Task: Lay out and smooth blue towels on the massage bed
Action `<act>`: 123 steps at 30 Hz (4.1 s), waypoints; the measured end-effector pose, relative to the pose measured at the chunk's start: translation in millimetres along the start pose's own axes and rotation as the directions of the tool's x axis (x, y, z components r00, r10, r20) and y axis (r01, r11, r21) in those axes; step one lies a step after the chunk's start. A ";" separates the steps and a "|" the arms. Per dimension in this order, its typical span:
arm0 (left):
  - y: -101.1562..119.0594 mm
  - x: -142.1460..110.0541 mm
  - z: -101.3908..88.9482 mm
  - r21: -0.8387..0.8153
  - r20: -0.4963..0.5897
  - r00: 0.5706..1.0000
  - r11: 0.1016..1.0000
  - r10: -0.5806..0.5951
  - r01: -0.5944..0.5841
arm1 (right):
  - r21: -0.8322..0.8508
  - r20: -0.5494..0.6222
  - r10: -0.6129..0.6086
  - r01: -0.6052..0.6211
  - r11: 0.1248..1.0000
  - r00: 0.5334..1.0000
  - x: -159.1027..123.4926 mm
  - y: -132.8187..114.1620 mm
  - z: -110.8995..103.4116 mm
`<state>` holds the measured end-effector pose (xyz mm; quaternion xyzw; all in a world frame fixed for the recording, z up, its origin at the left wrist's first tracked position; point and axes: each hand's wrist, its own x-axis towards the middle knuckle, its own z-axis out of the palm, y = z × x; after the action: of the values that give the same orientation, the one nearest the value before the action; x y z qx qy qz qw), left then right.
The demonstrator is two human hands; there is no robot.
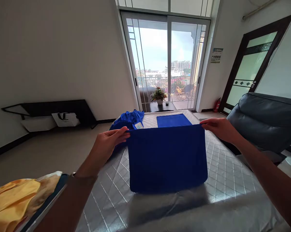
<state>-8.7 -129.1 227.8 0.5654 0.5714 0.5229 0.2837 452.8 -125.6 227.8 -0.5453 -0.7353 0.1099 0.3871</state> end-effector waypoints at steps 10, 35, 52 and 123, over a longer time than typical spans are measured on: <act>8.2 -1.2 -3.5 -0.355 -0.050 0.995 0.933 -0.084 0.061 | 0.029 -0.216 -0.085 0.094 0.995 0.973 4.3 -11.6 7.8; -136.9 -150.2 23.6 0.622 0.167 0.953 0.777 -0.251 0.096 | -0.026 0.240 -0.019 0.027 0.999 0.970 -183.2 76.5 133.0; -167.7 -178.0 16.4 0.551 0.108 0.986 0.833 -0.128 0.048 | -0.130 0.378 0.022 0.029 0.991 0.926 -192.6 61.1 122.2; -200.9 -168.2 60.2 0.797 0.318 0.947 0.527 0.049 -0.295 | -0.419 0.345 0.120 0.038 0.907 0.931 -166.3 61.3 206.2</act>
<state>9.8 -233.7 -19.3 0.7482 0.6496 0.1350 -0.0021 372.2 -196.0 -22.1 -0.6013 -0.7885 0.0565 0.1160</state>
